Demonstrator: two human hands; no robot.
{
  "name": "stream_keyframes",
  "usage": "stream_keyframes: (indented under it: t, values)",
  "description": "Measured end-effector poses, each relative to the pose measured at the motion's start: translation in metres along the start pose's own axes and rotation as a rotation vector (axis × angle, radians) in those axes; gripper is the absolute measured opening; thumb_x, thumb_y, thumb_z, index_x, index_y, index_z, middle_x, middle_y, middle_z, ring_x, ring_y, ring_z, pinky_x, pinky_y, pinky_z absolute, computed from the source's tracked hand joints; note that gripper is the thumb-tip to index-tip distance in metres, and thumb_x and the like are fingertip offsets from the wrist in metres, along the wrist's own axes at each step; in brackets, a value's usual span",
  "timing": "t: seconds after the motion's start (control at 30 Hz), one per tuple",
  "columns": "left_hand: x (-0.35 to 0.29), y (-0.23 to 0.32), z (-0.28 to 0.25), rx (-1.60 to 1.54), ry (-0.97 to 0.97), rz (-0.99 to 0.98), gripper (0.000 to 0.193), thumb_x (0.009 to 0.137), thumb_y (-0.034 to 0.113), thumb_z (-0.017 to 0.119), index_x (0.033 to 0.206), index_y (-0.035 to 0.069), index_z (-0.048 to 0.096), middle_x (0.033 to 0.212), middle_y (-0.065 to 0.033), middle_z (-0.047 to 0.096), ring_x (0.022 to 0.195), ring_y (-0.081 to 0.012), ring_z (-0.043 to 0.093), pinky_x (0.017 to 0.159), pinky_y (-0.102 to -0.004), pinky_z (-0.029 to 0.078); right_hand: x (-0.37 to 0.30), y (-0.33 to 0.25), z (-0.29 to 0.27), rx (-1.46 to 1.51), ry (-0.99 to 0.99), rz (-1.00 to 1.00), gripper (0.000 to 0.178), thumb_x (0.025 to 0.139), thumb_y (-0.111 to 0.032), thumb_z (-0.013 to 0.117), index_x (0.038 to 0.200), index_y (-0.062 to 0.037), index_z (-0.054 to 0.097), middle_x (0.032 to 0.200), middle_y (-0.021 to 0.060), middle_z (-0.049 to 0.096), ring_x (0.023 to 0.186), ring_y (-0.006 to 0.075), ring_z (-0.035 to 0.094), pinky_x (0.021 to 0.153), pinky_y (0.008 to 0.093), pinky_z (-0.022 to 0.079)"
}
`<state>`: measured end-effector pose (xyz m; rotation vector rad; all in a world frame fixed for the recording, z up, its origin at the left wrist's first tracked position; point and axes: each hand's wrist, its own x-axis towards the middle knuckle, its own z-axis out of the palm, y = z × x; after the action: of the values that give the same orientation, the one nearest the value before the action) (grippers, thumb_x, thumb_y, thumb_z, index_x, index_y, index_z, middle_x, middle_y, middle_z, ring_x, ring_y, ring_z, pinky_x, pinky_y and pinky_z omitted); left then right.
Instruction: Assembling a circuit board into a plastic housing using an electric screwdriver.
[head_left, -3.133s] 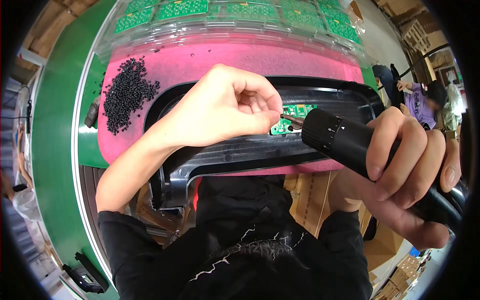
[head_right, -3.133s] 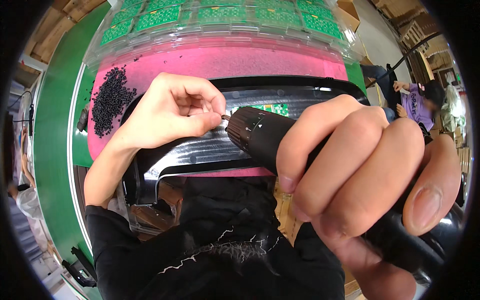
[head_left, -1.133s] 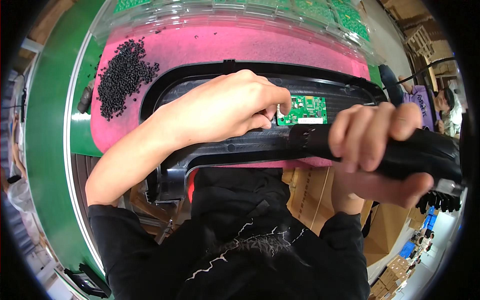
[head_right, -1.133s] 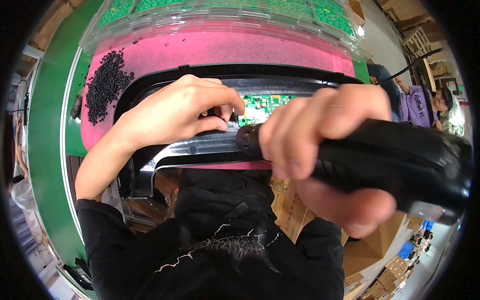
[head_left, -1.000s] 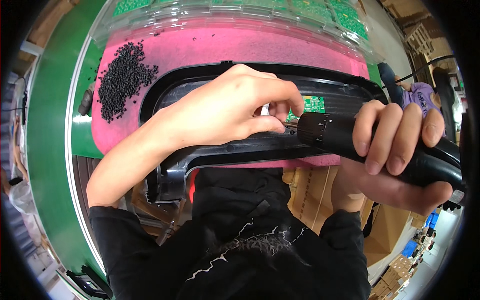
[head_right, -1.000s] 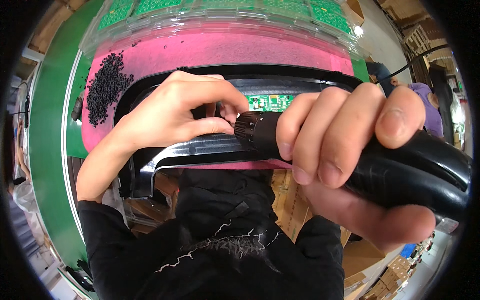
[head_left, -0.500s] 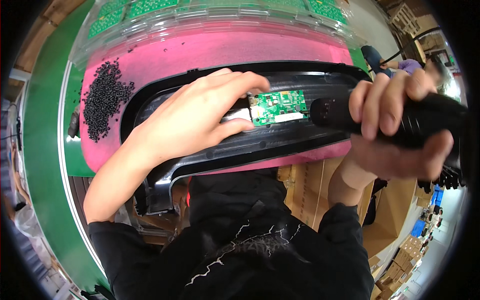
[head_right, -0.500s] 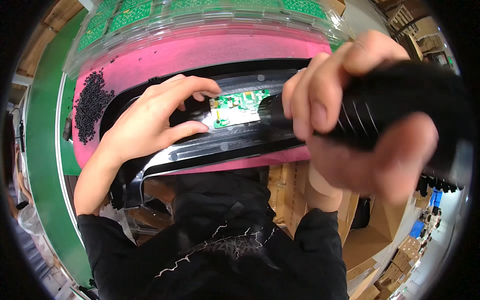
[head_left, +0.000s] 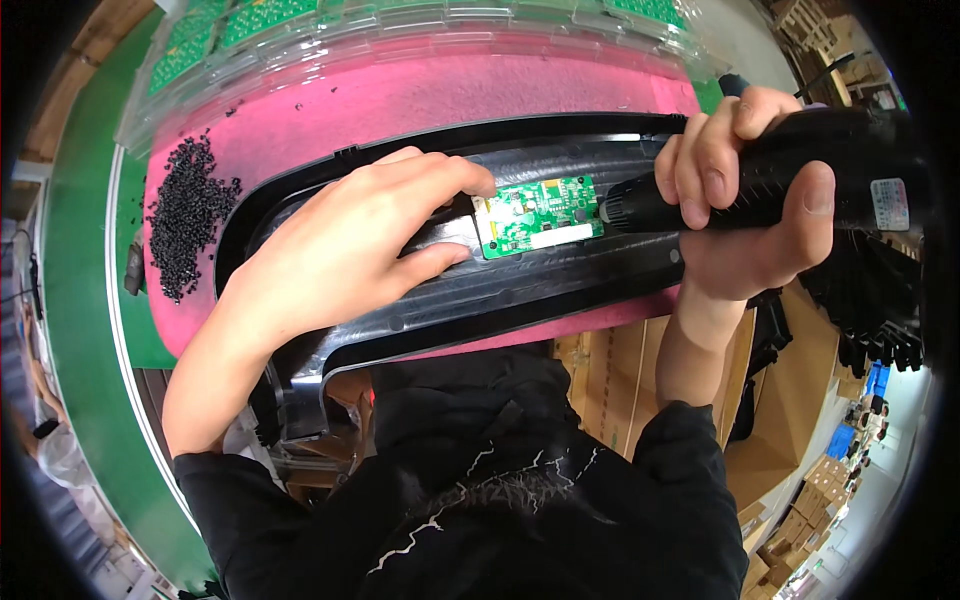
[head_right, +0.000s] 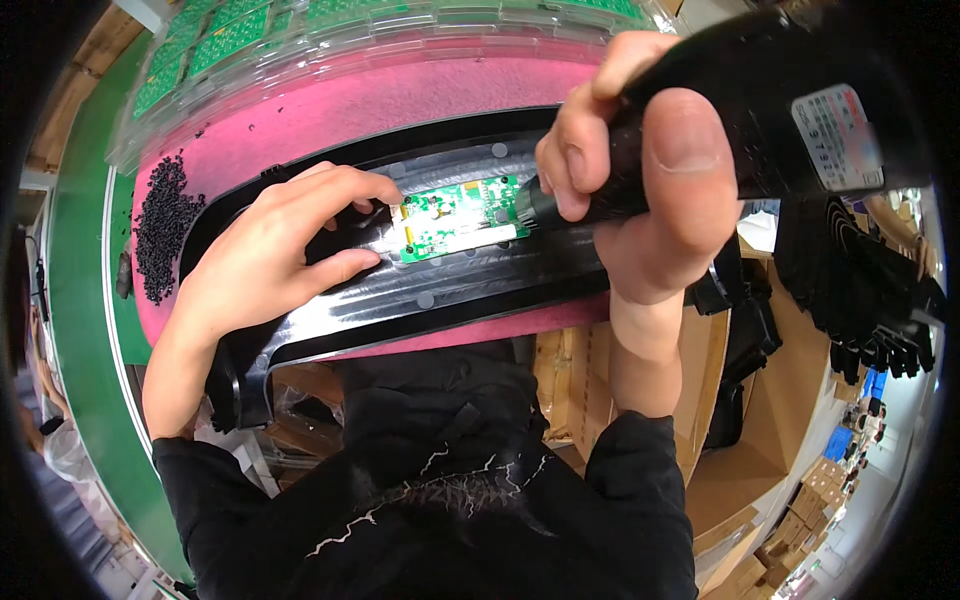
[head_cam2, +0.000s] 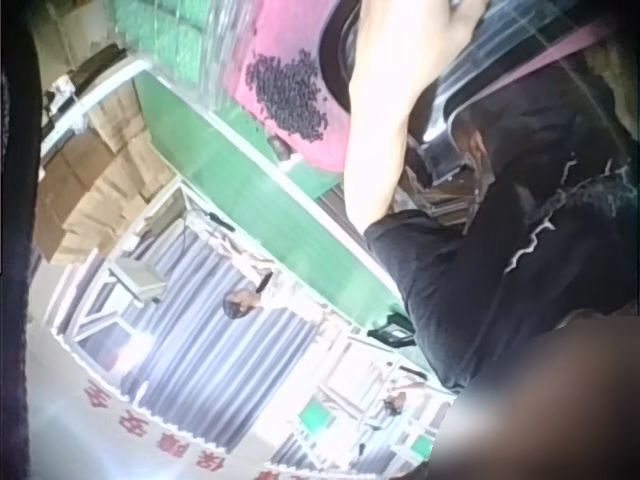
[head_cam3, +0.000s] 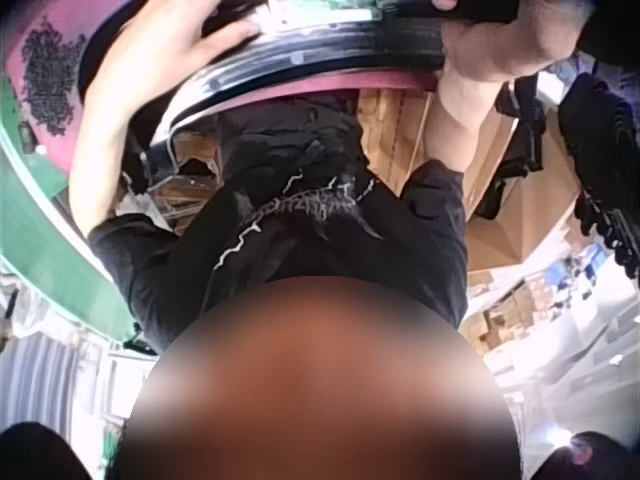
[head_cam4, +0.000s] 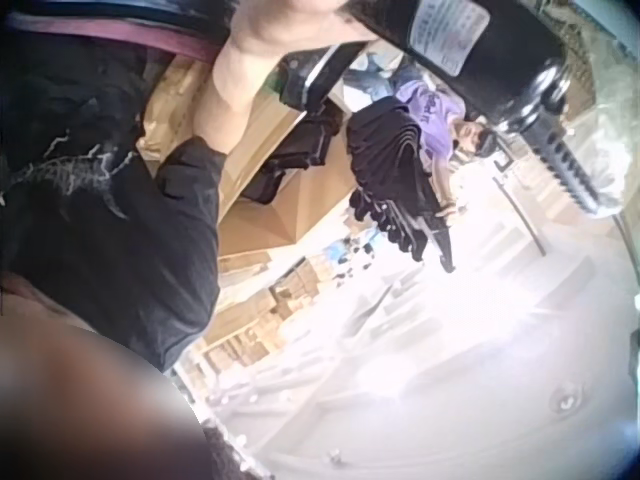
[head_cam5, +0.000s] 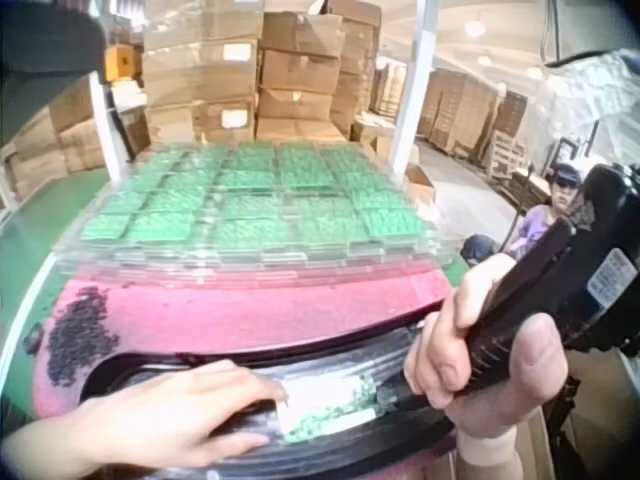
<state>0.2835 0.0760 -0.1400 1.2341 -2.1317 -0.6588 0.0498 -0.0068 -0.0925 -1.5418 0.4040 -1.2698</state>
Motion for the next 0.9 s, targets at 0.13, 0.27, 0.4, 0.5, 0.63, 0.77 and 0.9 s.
stream_keyframes:
  t: [0.13, 0.27, 0.4, 0.5, 0.63, 0.77, 0.9]
  values:
    - [-0.001, 0.002, 0.000, 0.003, 0.000, 0.003, 0.040, 0.075, 0.006, 0.074, 0.112, 0.003, 0.058, 0.102, -0.0113, 0.062, 0.094, -0.0282, 0.061, 0.080, -0.0377, 0.051, 0.003, 0.004, 0.003, 0.000, -0.087, 0.004, 0.053, 0.087, -0.052, 0.054, 0.097, -0.0004, 0.052, 0.060, 0.0003, 0.046, 0.043, 0.0089, 0.038, 0.045, 0.0254, 0.035]
    - [-0.002, -0.002, -0.002, 0.010, 0.058, 0.024, 0.033, 0.077, 0.003, 0.072, 0.108, 0.001, 0.059, 0.101, -0.0109, 0.063, 0.091, -0.0268, 0.061, 0.076, -0.0358, 0.051, 0.008, 0.008, 0.005, -0.197, -0.023, -0.036, 0.054, 0.090, -0.051, 0.049, 0.103, 0.0012, 0.052, 0.060, -0.0005, 0.046, 0.043, 0.0089, 0.039, 0.046, 0.0257, 0.035]
    - [0.002, 0.014, -0.014, 0.086, 0.285, 0.108, 0.022, 0.078, 0.000, 0.068, 0.100, 0.000, 0.063, 0.098, -0.0095, 0.065, 0.086, -0.0225, 0.061, 0.072, -0.0308, 0.049, 0.011, -0.008, -0.006, 0.173, -0.098, 0.163, 0.047, 0.094, -0.046, 0.048, 0.106, -0.0011, 0.053, 0.066, -0.0016, 0.048, 0.052, 0.0090, 0.042, 0.058, 0.0260, 0.037]
    - [0.004, 0.012, -0.028, 0.151, 0.384, 0.134, 0.022, 0.079, 0.000, 0.068, 0.100, 0.000, 0.063, 0.097, -0.0090, 0.065, 0.086, -0.0221, 0.061, 0.072, -0.0310, 0.049, 0.030, -0.008, -0.004, 0.280, 0.234, 0.272, 0.029, 0.098, -0.028, 0.054, 0.105, -0.0004, 0.052, 0.074, -0.0010, 0.048, 0.060, 0.0093, 0.042, 0.065, 0.0266, 0.040]
    - [-0.007, 0.015, -0.042, 0.358, 0.410, -0.043, 0.029, 0.081, 0.004, 0.068, 0.109, 0.002, 0.062, 0.102, -0.0106, 0.065, 0.094, -0.0260, 0.061, 0.081, -0.0351, 0.048, 0.046, -0.002, -0.027, 0.603, 0.467, 0.424, 0.036, 0.087, -0.013, 0.066, 0.110, 0.0001, 0.042, 0.106, 0.0159, 0.048, 0.099, 0.0250, 0.052, 0.095, 0.0522, 0.049]
    - [-0.036, -0.001, -0.052, 0.483, 0.173, -0.315, 0.031, 0.082, 0.012, 0.068, 0.111, 0.002, 0.060, 0.103, -0.0144, 0.064, 0.102, -0.0325, 0.060, 0.087, -0.0404, 0.046, 0.025, -0.019, -0.015, 0.586, 0.527, 0.403, 0.039, 0.086, -0.008, 0.064, 0.114, 0.0027, 0.039, 0.117, 0.0195, 0.041, 0.109, 0.0308, 0.048, 0.105, 0.0651, 0.039]
    - [-0.046, -0.018, -0.046, 0.587, 0.113, -0.235, 0.023, 0.081, 0.016, 0.069, 0.085, 0.000, 0.054, 0.084, -0.0172, 0.058, 0.086, -0.0389, 0.059, 0.071, -0.0462, 0.048, -0.008, -0.047, -0.023, 0.278, 0.276, 0.232, 0.040, 0.091, -0.011, 0.058, 0.126, 0.0002, 0.044, 0.114, 0.0070, 0.049, 0.096, 0.0161, 0.052, 0.077, 0.0349, 0.051]
